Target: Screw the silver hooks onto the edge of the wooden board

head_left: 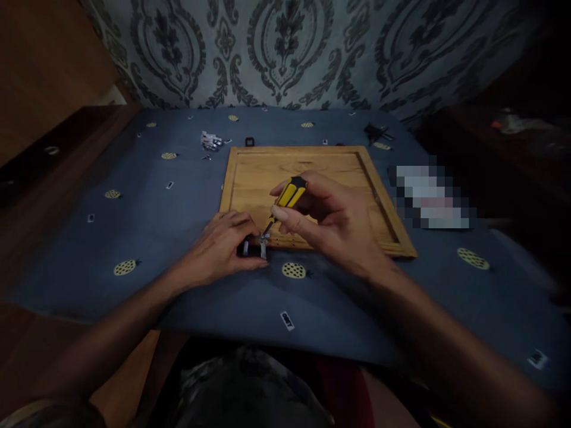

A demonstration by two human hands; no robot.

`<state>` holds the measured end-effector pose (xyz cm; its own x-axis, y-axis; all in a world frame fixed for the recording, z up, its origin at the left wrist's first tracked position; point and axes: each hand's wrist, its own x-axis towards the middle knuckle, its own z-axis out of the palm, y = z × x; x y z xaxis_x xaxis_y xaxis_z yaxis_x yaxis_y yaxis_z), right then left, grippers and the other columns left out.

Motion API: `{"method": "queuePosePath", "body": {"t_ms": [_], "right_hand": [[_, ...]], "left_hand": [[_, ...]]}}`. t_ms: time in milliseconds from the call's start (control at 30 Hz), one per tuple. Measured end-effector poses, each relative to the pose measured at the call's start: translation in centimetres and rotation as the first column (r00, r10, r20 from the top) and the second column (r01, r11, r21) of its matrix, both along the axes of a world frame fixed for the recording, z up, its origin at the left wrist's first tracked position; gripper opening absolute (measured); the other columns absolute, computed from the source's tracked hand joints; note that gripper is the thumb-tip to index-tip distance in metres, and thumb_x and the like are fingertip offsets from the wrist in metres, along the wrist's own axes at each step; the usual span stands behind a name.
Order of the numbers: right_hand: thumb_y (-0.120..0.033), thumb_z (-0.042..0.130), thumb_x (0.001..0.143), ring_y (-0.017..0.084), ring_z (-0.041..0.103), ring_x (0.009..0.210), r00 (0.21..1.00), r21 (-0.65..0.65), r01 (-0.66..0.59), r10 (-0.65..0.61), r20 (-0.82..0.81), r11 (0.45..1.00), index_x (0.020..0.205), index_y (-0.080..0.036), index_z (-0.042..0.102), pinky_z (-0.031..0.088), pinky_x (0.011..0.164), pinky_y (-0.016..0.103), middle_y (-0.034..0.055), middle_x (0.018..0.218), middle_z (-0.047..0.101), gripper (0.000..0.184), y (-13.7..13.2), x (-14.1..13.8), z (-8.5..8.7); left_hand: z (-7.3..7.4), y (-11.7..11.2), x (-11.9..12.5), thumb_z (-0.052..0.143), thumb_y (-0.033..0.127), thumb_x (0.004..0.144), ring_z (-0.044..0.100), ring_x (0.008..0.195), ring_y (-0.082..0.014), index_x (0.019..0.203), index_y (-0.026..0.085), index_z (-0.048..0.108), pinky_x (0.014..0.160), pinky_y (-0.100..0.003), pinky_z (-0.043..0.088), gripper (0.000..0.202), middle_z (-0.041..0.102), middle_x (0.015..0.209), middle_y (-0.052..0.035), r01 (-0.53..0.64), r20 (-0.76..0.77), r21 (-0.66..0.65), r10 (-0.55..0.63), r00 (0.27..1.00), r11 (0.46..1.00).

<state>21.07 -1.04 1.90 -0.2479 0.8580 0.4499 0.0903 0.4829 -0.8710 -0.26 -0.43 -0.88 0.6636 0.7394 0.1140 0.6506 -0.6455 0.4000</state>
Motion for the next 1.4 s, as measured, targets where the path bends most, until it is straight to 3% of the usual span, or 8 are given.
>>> {"method": "queuePosePath", "body": {"t_ms": [100, 333, 733, 1000, 1133, 1233, 1400], "right_hand": [[-0.051, 0.081, 0.087, 0.011, 0.061, 0.064, 0.999, -0.027, -0.036, 0.036, 0.027, 0.999, 0.081, -0.020, 0.064, 0.050, 0.058, 0.027, -0.0013, 0.079, 0.062, 0.035, 0.1, 0.2, 0.4], [-0.056, 0.079, 0.087, 0.014, 0.061, 0.069, 0.992, 0.034, 0.050, -0.053, 0.115, 0.998, 0.085, -0.020, 0.069, 0.049, 0.059, 0.028, 0.0014, 0.084, 0.065, 0.037, 0.6, -0.5, 0.1], [-0.051, 0.083, 0.083, 0.010, 0.054, 0.058, 0.979, -0.010, 0.196, -0.197, -0.057, 0.981, 0.078, -0.022, 0.058, 0.045, 0.053, 0.027, -0.0043, 0.071, 0.056, 0.039, 0.2, -1.4, -1.4], [-0.043, 0.081, 0.087, 0.012, 0.054, 0.063, 0.968, 0.104, 0.252, -0.250, -0.034, 0.962, 0.079, -0.023, 0.057, 0.047, 0.058, 0.029, -0.0031, 0.074, 0.055, 0.032, -0.6, -1.1, -1.7], [-0.038, 0.080, 0.089, 0.014, 0.054, 0.064, 0.950, 0.116, 0.312, -0.307, -0.062, 0.943, 0.077, -0.024, 0.055, 0.048, 0.058, 0.031, -0.0019, 0.074, 0.054, 0.031, -1.1, -1.1, -1.5], [-0.043, 0.081, 0.088, 0.015, 0.053, 0.062, 0.934, 0.109, 0.357, -0.352, -0.060, 0.928, 0.076, -0.025, 0.054, 0.047, 0.056, 0.032, -0.0013, 0.072, 0.054, 0.034, -1.3, -1.0, -1.3], [-0.045, 0.080, 0.088, 0.015, 0.054, 0.063, 0.952, 0.120, 0.305, -0.306, -0.013, 0.945, 0.077, -0.025, 0.056, 0.047, 0.057, 0.033, -0.0012, 0.073, 0.054, 0.034, -1.1, -0.9, -1.5]], "left_hand": [[0.1, 0.0, 0.0, 0.085, 0.043, 0.085, 0.065, 0.110, -0.0297, 0.098, 0.020, 0.067, 0.095, -0.044, 0.048, 0.031, 0.071, 0.113, -0.0063, 0.007, -0.019, -0.012, -0.008, 1.000, 1.000], [0.2, 0.4, -0.1, 0.084, 0.042, 0.086, 0.064, 0.114, -0.0303, 0.096, 0.020, 0.067, 0.097, -0.045, 0.048, 0.030, 0.071, 0.116, -0.0065, 0.029, -0.020, 0.004, -0.029, 0.999, 1.000], [-0.5, 0.1, -0.2, 0.082, 0.044, 0.088, 0.066, 0.107, -0.0281, 0.098, 0.020, 0.067, 0.093, -0.043, 0.048, 0.030, 0.071, 0.108, -0.0047, 0.020, 0.020, 0.064, -0.021, 1.000, 0.998], [-0.3, 0.0, -0.1, 0.079, 0.043, 0.090, 0.064, 0.112, -0.0289, 0.105, 0.020, 0.070, 0.097, -0.044, 0.048, 0.029, 0.071, 0.117, -0.0065, 0.024, -0.001, 0.049, -0.024, 1.000, 0.999], [-0.1, 0.0, -0.1, 0.078, 0.046, 0.090, 0.064, 0.108, -0.0282, 0.101, 0.021, 0.069, 0.095, -0.044, 0.048, 0.028, 0.070, 0.110, -0.0051, 0.026, -0.014, 0.046, -0.025, 1.000, 0.999], [0.0, 0.0, -0.1, 0.080, 0.045, 0.088, 0.064, 0.104, -0.0274, 0.098, 0.021, 0.068, 0.093, -0.043, 0.048, 0.029, 0.069, 0.104, -0.0041, 0.028, -0.007, 0.055, -0.028, 1.000, 0.998], [0.0, -0.1, -0.1, 0.081, 0.043, 0.087, 0.065, 0.108, -0.0281, 0.099, 0.020, 0.069, 0.094, -0.043, 0.048, 0.029, 0.071, 0.111, -0.0057, 0.031, 0.000, 0.054, -0.031, 1.000, 0.998]]}}
